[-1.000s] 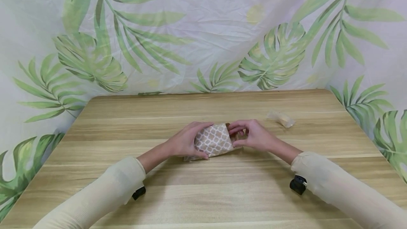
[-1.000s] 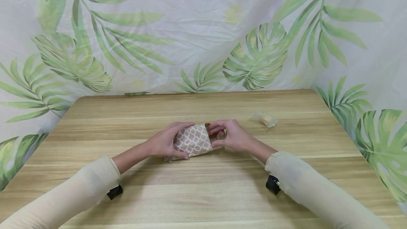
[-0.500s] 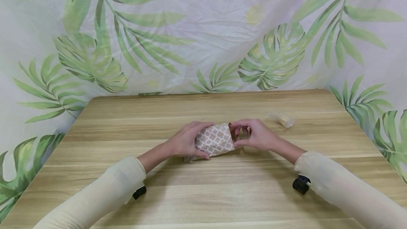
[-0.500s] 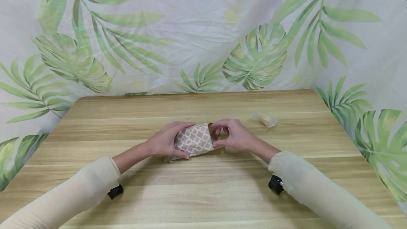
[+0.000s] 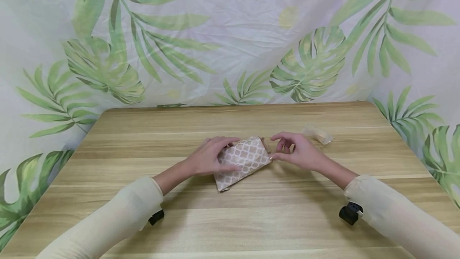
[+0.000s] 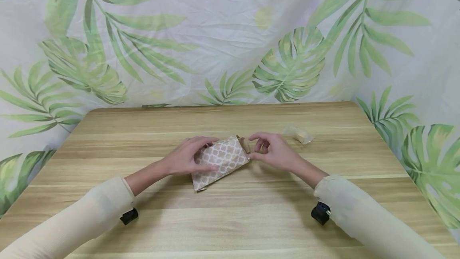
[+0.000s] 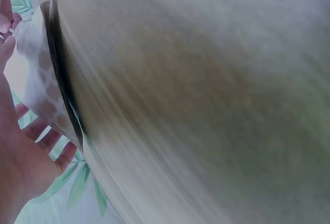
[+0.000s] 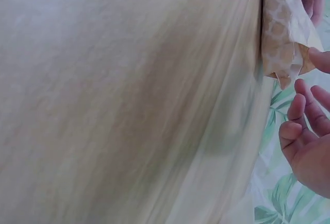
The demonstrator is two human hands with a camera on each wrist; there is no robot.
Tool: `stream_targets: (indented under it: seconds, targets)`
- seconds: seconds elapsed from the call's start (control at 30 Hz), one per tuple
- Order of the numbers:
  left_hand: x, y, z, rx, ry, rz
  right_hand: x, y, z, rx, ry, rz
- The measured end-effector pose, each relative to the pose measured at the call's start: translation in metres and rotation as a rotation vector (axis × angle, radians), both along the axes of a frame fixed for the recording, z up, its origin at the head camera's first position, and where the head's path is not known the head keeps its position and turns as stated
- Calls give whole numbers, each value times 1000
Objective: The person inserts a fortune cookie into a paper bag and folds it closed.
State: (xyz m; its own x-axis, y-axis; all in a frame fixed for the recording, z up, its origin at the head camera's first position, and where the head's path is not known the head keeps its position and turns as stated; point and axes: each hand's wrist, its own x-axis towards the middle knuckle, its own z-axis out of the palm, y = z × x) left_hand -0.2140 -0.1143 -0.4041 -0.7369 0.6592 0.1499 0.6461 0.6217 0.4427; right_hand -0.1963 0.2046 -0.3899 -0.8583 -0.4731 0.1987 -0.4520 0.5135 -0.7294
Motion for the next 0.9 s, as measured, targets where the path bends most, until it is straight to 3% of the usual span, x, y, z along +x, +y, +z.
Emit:
stream_targets:
  seconds: [0.37,0.5,0.9]
  targets:
    - [-2,1,0,37,-34,-24,3,1,-4,31,-63,-6]
    - [-3,2,-1,41,-36,-32,1,5,-2,39,-53,-45]
    - [-5,1,0,67,16,-66,-13,45,17,190,204,-261]
